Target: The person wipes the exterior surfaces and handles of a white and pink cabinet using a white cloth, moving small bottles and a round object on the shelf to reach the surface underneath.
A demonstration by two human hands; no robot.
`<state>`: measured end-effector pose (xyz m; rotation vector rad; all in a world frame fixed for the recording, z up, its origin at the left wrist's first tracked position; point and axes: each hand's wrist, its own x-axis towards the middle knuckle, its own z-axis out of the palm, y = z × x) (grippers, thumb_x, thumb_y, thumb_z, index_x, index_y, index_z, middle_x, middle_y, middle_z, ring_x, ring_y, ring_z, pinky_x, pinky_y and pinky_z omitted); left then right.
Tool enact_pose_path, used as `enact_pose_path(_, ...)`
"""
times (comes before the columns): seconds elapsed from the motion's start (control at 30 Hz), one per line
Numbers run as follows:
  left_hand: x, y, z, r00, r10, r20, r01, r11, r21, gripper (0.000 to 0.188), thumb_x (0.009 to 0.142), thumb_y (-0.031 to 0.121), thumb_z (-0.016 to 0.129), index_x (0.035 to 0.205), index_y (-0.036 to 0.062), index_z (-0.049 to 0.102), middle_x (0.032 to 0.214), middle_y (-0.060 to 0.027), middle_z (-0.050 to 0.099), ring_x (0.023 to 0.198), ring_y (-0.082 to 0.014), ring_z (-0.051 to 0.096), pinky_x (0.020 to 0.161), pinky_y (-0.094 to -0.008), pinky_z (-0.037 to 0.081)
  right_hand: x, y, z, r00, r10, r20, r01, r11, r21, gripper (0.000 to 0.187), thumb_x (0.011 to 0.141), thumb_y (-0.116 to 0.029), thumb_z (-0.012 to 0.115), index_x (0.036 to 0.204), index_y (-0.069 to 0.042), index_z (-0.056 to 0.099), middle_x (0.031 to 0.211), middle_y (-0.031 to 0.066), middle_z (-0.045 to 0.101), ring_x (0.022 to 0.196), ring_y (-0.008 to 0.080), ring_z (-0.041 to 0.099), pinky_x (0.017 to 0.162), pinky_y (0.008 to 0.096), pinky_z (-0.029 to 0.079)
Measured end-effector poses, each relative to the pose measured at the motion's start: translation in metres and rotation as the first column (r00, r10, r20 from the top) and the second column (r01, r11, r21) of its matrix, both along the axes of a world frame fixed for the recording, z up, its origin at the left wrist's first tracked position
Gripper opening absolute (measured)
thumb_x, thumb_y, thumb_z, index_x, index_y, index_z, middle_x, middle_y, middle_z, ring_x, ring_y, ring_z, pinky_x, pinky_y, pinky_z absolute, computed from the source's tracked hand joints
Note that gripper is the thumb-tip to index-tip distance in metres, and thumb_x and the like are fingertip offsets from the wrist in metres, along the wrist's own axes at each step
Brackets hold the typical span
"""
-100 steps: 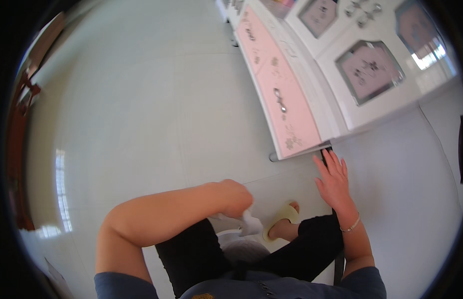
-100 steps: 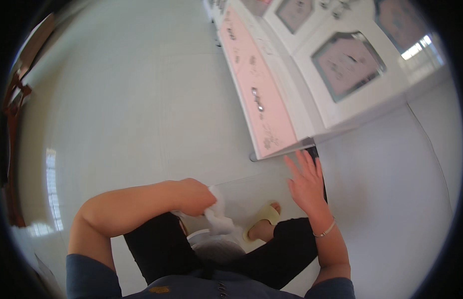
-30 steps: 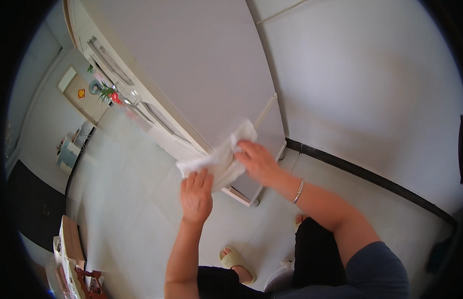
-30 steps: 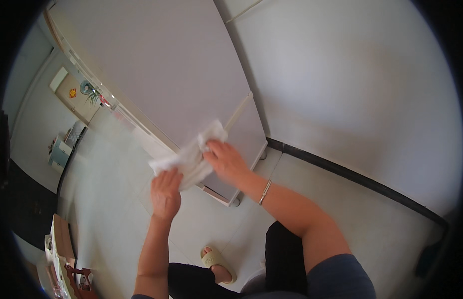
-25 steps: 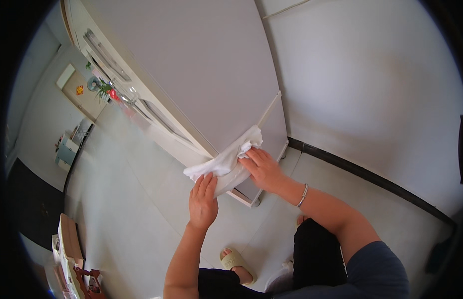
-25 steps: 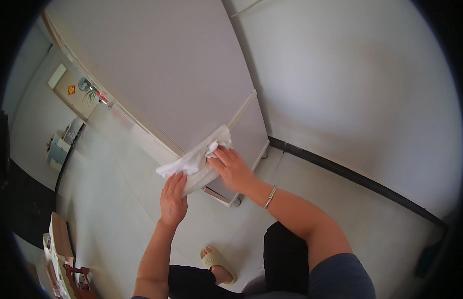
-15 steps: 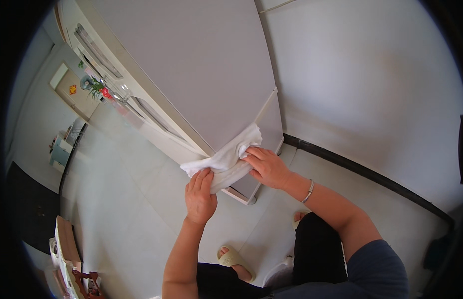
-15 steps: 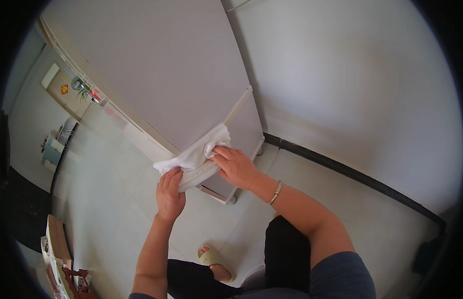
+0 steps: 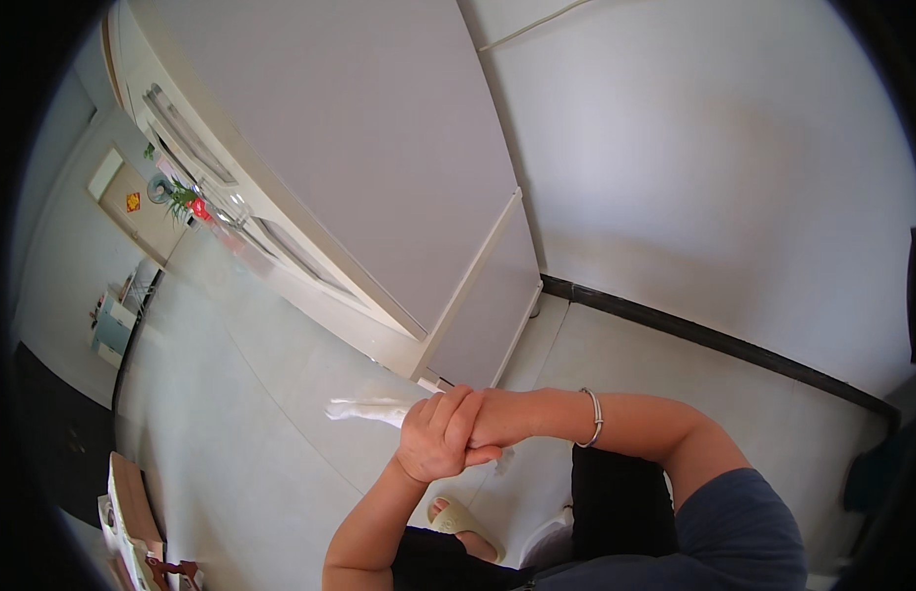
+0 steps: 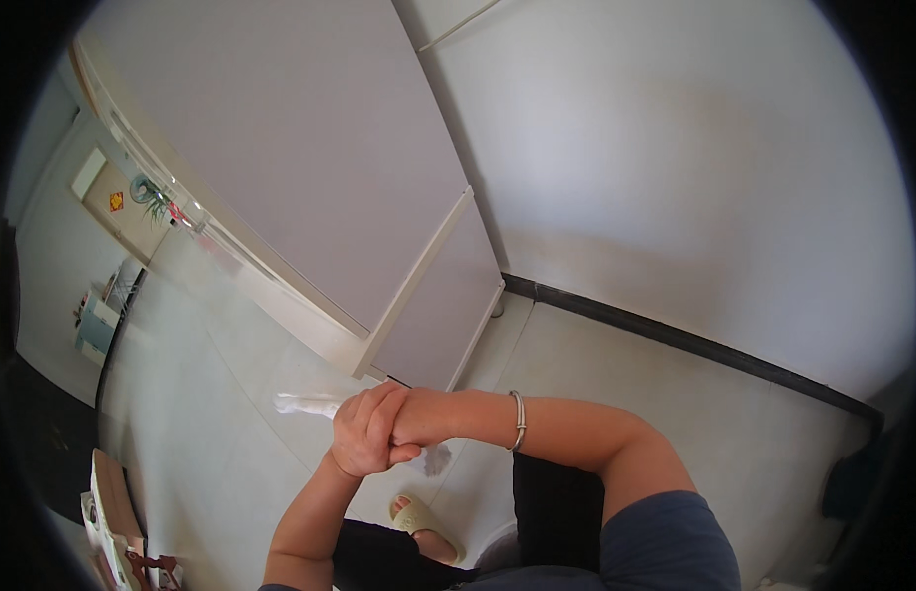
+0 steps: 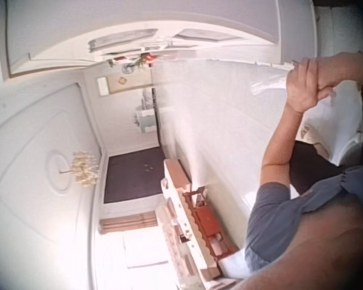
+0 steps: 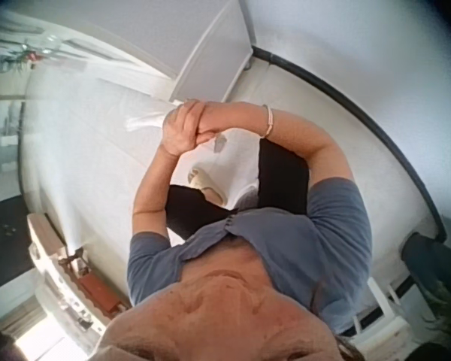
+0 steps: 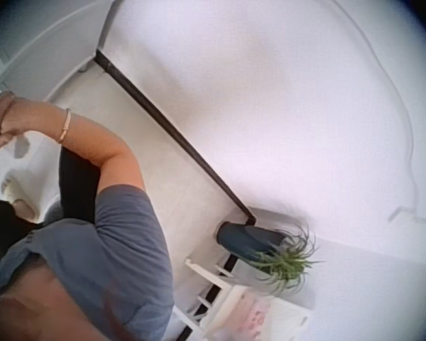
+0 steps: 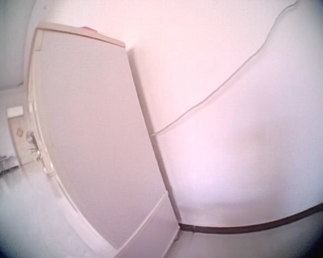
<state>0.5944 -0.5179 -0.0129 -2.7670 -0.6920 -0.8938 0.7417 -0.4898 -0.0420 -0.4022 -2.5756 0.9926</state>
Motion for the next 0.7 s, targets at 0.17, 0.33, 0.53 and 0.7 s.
enact_pose_path(0.17, 0.002, 0.008, -0.005, 0.989, 0.056, 0.135, -0.039, 0.991, -0.126, 0.034, 0.088, 0.034, 0.044, 0.086, 0.0023, 0.057, 0.073, -0.0116, 0.06, 0.057, -0.0284, 0.057, 0.049, -0.0336, 0.046, 0.008, -0.01, 0.009, 0.977, -0.213, 0.025, 0.213, 0.949, -0.231, 0.024, 0.081, -0.024, 0.048, 0.082, -0.004, 0.059, 0.084, 0.014, 0.061, 0.083, 0.0285, 0.058, 0.073, 0.0372, 0.045)
enact_pose_path(0.33, -0.026, 0.01, -0.017, 0.94, 0.321, 0.112, -0.205, 0.798, -0.567, 0.041, 0.088, 0.035, 0.052, 0.061, 0.0036, 0.051, 0.052, -0.0137, 0.047, 0.048, -0.0279, 0.051, 0.045, -0.0331, 0.04, 0.035, -0.015, 0.039, 0.951, -0.223, 0.215, 0.256, 0.957, -0.136, 0.028, 0.087, -0.03, 0.044, 0.089, -0.005, 0.056, 0.079, 0.0153, 0.06, 0.076, 0.032, 0.057, 0.069, 0.0402, 0.043)
enact_pose_path(0.53, -0.038, 0.006, -0.002, 0.961, 0.201, -0.193, -0.246, 0.29, -0.925, 0.038, 0.078, 0.039, 0.064, 0.074, 0.0014, 0.058, 0.056, -0.009, 0.051, 0.051, -0.0172, 0.047, 0.051, -0.0301, 0.04, 0.06, 0.002, 0.014, 0.908, -0.262, 0.327, 0.316, 0.941, -0.123, 0.027, 0.087, -0.032, 0.046, 0.092, -0.007, 0.055, 0.079, 0.015, 0.06, 0.077, 0.032, 0.057, 0.068, 0.0409, 0.043)
enact_pose_path(0.7, -0.041, 0.004, 0.008, 0.807, 0.258, -0.531, -0.588, 0.268, -0.763, 0.028, 0.074, 0.027, 0.066, 0.086, 0.0021, 0.06, 0.069, -0.0119, 0.059, 0.063, -0.0231, 0.056, 0.061, -0.0312, 0.044, 0.056, 0.007, -0.017, 0.832, -0.352, 0.429, 0.387, 0.922, 0.007, 0.021, 0.083, -0.024, 0.052, 0.094, -0.009, 0.061, 0.086, 0.0103, 0.062, 0.084, 0.0309, 0.059, 0.072, 0.0405, 0.046)
